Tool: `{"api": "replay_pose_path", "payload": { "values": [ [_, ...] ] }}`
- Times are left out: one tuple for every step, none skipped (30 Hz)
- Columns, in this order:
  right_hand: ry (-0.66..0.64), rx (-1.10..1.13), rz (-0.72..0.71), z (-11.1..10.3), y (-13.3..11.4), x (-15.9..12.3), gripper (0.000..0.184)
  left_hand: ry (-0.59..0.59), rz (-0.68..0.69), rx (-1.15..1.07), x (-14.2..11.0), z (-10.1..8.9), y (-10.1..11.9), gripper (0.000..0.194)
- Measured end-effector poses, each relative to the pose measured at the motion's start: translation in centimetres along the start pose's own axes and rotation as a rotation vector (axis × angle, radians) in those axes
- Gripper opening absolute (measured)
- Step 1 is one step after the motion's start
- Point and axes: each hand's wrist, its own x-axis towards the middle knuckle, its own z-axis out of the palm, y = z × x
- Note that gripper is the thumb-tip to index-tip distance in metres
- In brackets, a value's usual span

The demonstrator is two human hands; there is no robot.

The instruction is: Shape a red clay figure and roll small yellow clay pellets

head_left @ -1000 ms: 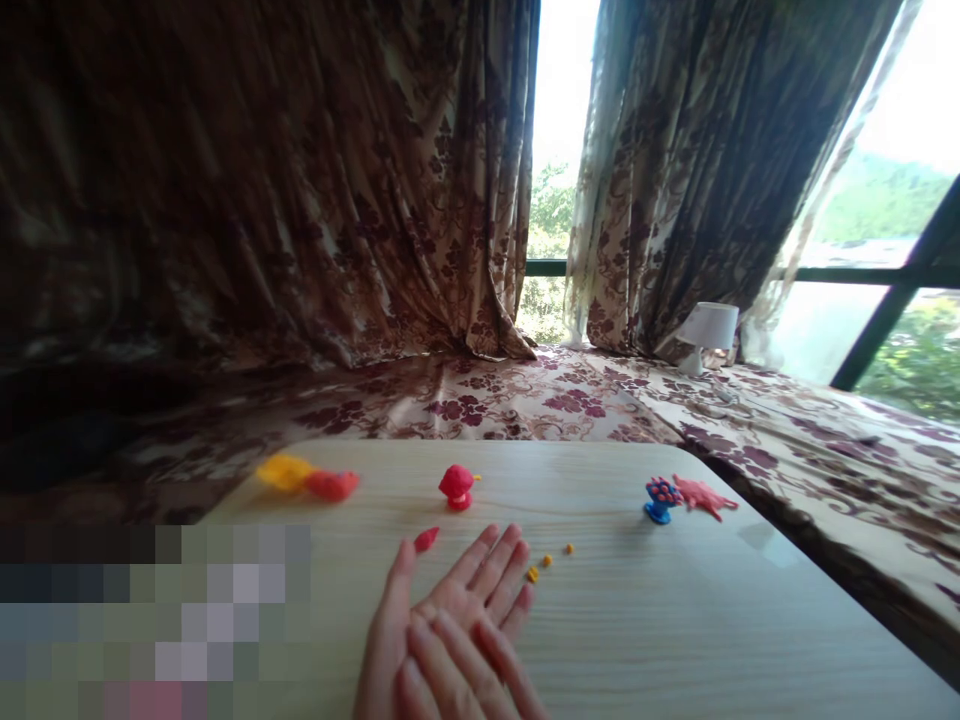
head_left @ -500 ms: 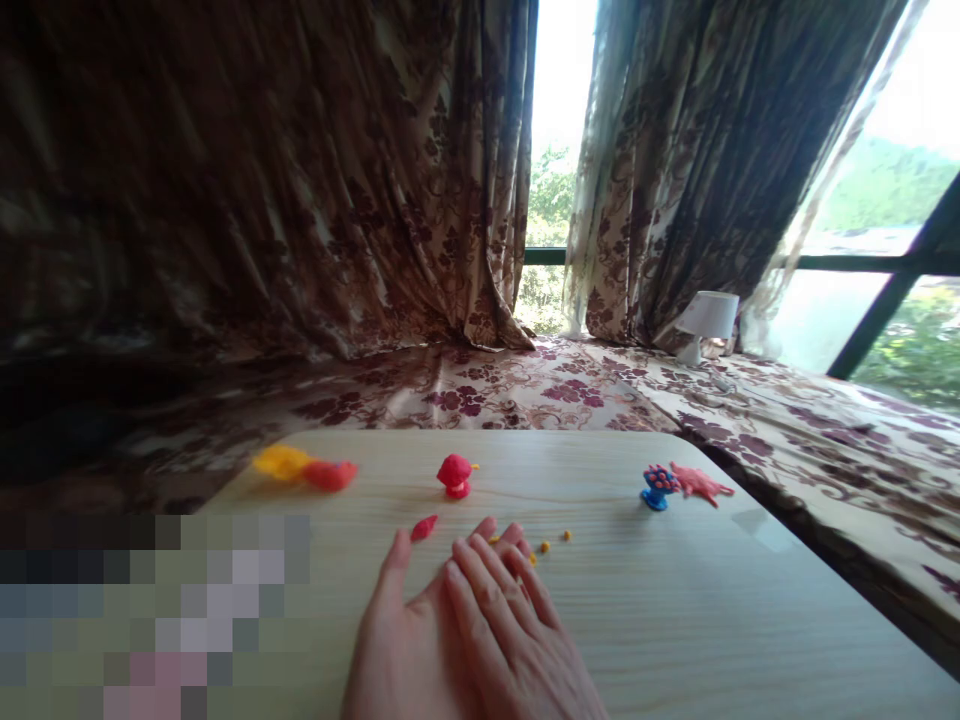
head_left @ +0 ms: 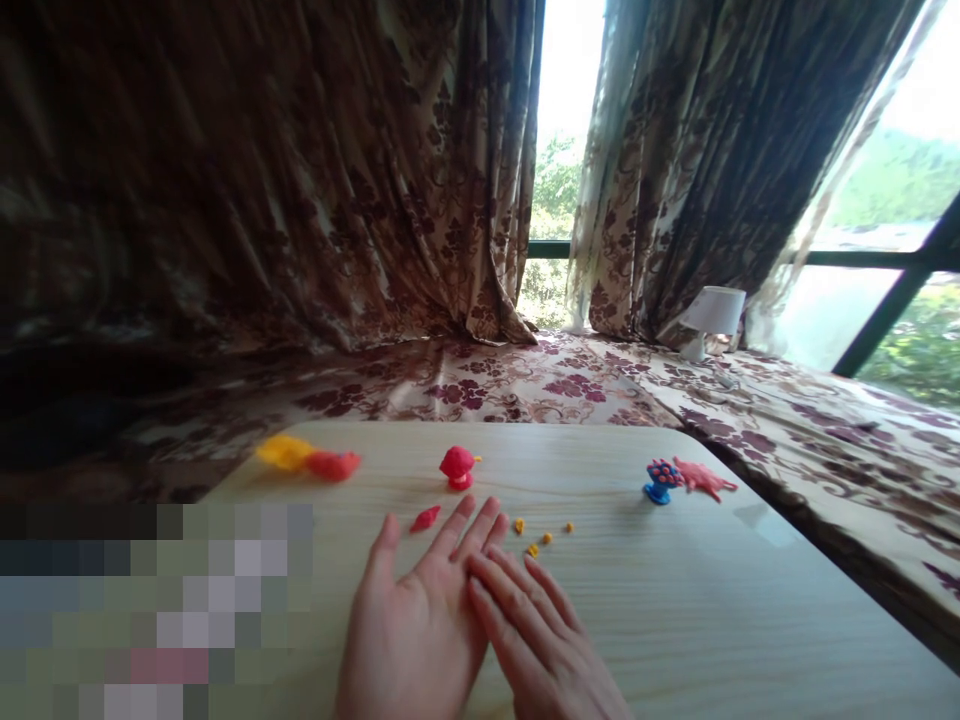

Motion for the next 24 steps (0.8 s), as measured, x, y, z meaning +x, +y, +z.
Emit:
{"api": "replay_pose_path", "payload": {
  "values": [
    [0.011,0.075,0.050,-0.3,0.0,0.1,0.032,0.003,-0.006,0.001,0.1,0.3,0.0,0.070],
    [0.016,0.160,0.106,-0.5,-0.1,0.4,0.027,0.004,-0.020,0.000,0.2,0.5,-0.1,0.068],
    [0.014,0.245,0.163,-0.8,-0.2,0.7,0.022,0.000,-0.036,-0.002,0.3,0.7,-0.2,0.067],
    [0.008,0.319,0.212,-1.1,-0.3,1.0,0.017,-0.003,-0.052,-0.003,0.3,0.8,-0.5,0.066],
    [0.000,0.378,0.252,-1.5,-0.3,1.3,0.014,-0.002,-0.060,-0.002,0.4,1.0,-0.7,0.066],
    [-0.009,0.424,0.282,-1.8,-0.2,1.5,0.014,0.007,-0.062,0.004,0.4,1.1,-0.9,0.066],
    [-0.018,0.459,0.304,-2.0,0.0,1.5,0.013,0.023,-0.058,0.013,0.4,1.2,-1.0,0.066],
    [-0.026,0.483,0.336,-2.3,0.4,1.3,0.013,0.041,-0.049,0.022,0.3,1.2,-1.1,0.064],
    [-0.049,0.496,0.380,-2.5,0.9,1.0,0.013,0.063,-0.030,0.033,0.2,1.2,-1.0,0.062],
    [-0.082,0.493,0.431,-2.7,1.6,0.5,0.013,0.090,0.001,0.046,0.1,1.1,-0.9,0.060],
    [-0.123,0.473,0.483,-2.9,2.4,-0.1,0.013,0.118,0.044,0.058,0.0,1.0,-0.7,0.057],
    [-0.179,0.436,0.525,-3.0,3.2,-0.7,0.014,0.148,0.090,0.070,0.0,0.8,-0.6,0.055],
    [-0.225,0.383,0.547,-3.1,4.1,-1.3,0.015,0.176,0.136,0.081,-0.1,0.6,-0.4,0.053],
    [-0.269,0.335,0.549,-3.2,4.9,-1.8,0.016,0.201,0.171,0.091,-0.1,0.3,-0.2,0.052],
    [-0.304,0.296,0.538,-3.2,5.6,-2.2,0.017,0.214,0.192,0.095,-0.2,0.1,-0.1,0.051],
    [-0.328,0.263,0.523,-3.2,6.2,-2.4,0.019,0.211,0.198,0.093,-0.2,-0.2,0.0,0.049],
    [-0.348,0.241,0.508,-3.1,6.7,-2.5,0.022,0.201,0.194,0.088,-0.2,-0.4,0.1,0.049],
    [-0.361,0.226,0.498,-3.1,7.0,-2.6,0.024,0.187,0.186,0.081,-0.1,-0.5,0.1,0.048],
    [-0.370,0.213,0.491,-3.0,7.2,-2.6,0.027,0.174,0.178,0.074,-0.1,-0.7,0.1,0.047],
    [-0.378,0.202,0.488,-3.0,7.3,-2.5,0.029,0.165,0.171,0.069,-0.1,-0.9,0.1,0.047],
    [-0.388,0.195,0.486,-3.0,7.3,-2.4,0.032,0.159,0.165,0.064,0.0,-1.0,0.1,0.046],
    [-0.400,0.188,0.484,-3.1,7.3,-2.4,0.033,0.154,0.165,0.061,0.0,-1.2,0.1,0.046],
    [-0.414,0.179,0.481,-3.2,7.3,-2.3,0.034,0.150,0.165,0.057,0.1,-1.3,0.2,0.045],
    [-0.425,0.167,0.477,-3.4,7.3,-2.2,0.033,0.145,0.164,0.053,0.1,-1.4,0.2,0.045]
  ]
}}
